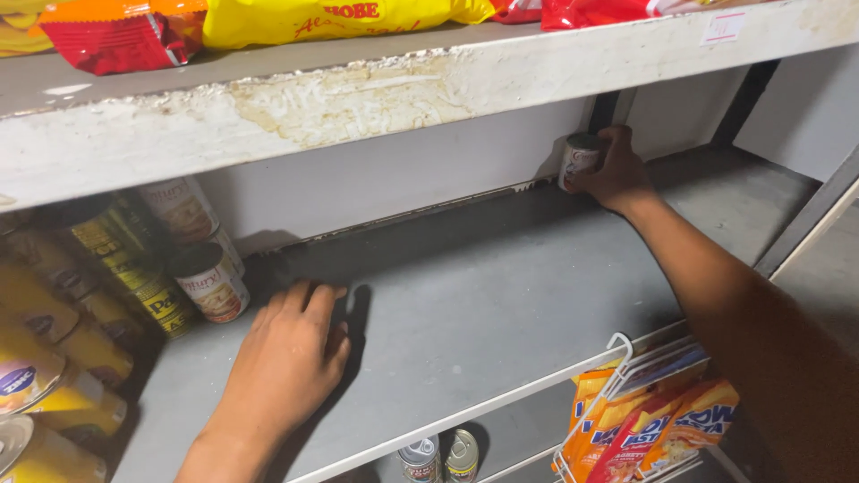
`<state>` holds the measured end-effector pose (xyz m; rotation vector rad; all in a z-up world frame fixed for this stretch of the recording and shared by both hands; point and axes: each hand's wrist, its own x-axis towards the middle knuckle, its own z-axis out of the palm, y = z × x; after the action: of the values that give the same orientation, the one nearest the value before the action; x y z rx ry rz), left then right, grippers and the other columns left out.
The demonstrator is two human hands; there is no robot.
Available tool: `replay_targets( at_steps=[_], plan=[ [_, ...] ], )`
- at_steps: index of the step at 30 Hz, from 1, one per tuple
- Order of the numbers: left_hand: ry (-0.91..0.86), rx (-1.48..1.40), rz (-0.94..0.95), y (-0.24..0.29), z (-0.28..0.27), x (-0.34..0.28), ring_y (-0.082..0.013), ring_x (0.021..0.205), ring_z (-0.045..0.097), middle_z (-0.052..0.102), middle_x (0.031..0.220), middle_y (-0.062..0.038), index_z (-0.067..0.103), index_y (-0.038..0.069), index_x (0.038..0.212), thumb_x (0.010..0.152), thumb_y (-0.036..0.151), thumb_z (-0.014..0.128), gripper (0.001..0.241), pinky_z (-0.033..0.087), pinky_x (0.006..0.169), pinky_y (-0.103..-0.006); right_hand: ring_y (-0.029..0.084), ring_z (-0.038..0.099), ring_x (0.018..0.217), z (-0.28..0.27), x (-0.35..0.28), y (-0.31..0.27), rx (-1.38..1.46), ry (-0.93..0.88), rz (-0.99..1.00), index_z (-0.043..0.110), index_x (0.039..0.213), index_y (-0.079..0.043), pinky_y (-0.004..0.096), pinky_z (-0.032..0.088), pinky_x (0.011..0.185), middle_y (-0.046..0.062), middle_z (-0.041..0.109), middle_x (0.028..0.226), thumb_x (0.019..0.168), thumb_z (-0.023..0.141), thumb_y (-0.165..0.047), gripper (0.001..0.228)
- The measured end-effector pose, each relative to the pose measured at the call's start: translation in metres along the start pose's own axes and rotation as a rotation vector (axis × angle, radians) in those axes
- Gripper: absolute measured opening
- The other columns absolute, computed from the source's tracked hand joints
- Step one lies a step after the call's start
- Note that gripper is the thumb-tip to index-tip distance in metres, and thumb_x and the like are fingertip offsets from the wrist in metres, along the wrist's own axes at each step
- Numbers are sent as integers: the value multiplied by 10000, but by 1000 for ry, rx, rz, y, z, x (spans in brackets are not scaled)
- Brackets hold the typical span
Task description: Organizing and rearranging various canned goods on grocery store shelves.
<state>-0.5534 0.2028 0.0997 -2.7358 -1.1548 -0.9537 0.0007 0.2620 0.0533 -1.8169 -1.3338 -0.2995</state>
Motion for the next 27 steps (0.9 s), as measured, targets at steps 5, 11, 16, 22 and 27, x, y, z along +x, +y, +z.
replay_targets(
  at_steps=[5,11,16,22,27],
  plan=[
    [30,12,-8,-8,2,-1,-402,1015,623,655,1083,-191,658,22,1109,786,142,717,350,500,871,-498,391,678,1136,-8,-7,-16,11,-68,118,323,1486,-48,450,538,993,260,668,1242,653,921,-309,1058],
    [333,158,-85,-32,-1,-6,-423,962,624,667,1038,-226,671,-8,1139,767,132,734,402,506,821,-526,461,586,1243,-7,-7,-24,-101,-40,-39,313,1549,-31,509,485,1033,303,561,1400,644,931,-351,1141],
    [512,454,-279,-46,-20,-13,-432,919,634,670,1007,-259,654,-45,1076,762,146,749,381,502,727,-535,492,580,1231,-26,-20,-93,-311,124,-232,403,1491,41,517,487,1031,352,566,1343,748,893,-272,943],
    [261,386,-557,-96,7,-9,-429,649,693,698,794,-210,549,-7,1325,835,211,701,558,560,560,-564,368,668,1174,-20,-27,-194,-177,-35,-336,562,1385,55,468,550,941,261,658,1318,895,823,-296,657],
    [498,432,-411,-114,26,3,-372,678,732,714,852,-182,550,54,1315,900,89,621,423,575,500,-492,287,699,1080,-20,-89,-337,58,-374,-376,609,1309,-36,420,573,904,144,703,1232,868,768,-273,525]
  ],
)
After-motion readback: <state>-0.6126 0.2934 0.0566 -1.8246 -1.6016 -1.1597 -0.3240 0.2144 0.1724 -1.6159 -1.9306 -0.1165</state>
